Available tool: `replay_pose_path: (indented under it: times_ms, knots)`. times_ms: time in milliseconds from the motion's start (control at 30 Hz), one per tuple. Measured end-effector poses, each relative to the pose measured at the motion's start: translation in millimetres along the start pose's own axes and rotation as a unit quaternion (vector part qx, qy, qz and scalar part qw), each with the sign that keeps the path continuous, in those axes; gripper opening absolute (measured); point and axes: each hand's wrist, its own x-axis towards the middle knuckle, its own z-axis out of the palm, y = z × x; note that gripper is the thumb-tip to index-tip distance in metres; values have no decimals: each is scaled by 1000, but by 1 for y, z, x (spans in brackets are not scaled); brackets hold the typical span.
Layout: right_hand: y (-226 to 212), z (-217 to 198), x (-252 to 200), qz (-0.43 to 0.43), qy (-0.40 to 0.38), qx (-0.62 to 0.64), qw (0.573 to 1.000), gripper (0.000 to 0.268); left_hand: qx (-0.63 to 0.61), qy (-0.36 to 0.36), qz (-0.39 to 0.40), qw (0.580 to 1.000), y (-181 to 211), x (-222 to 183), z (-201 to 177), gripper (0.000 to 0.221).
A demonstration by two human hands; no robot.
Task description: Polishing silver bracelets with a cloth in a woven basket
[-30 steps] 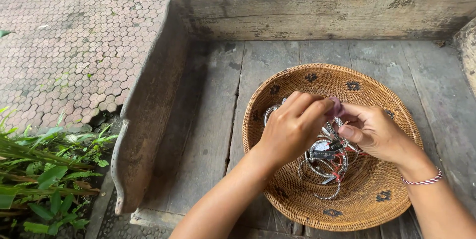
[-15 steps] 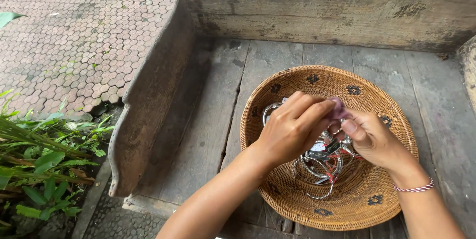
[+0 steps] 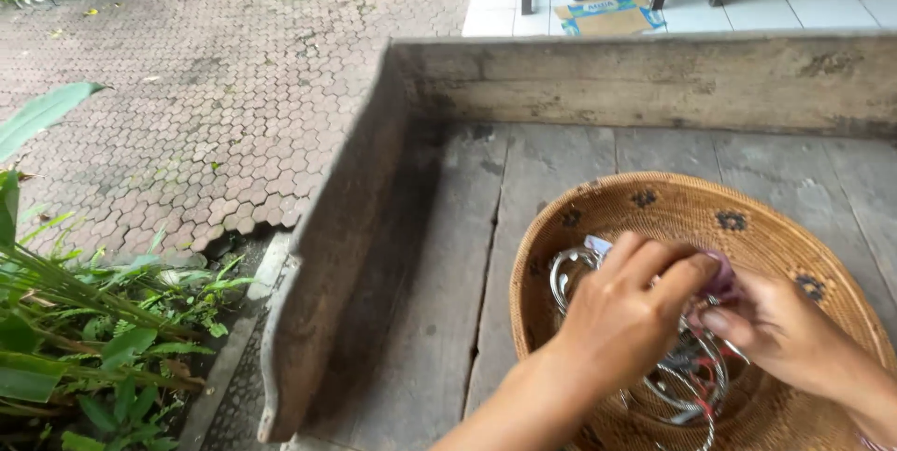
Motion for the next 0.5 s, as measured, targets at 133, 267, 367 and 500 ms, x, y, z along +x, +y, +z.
replay_pose_path:
  times_ms: [133,267,367,500]
  knots:
    - [-1,2,2,60,-2,151,987,37,-43,-9,-17,999,1,3,-7,37]
    - [-16,1,-4,78,2,155,985,65,-60,-23,-36,997,-10,-1,7,39]
    - [-27,-5,2,65,13,107,992,62,-82,-12,-34,996,-24,14,11,33]
    - [-40,-4,-1,48,35,201,978,48,12,-82,-26,996,-25,35,15,48]
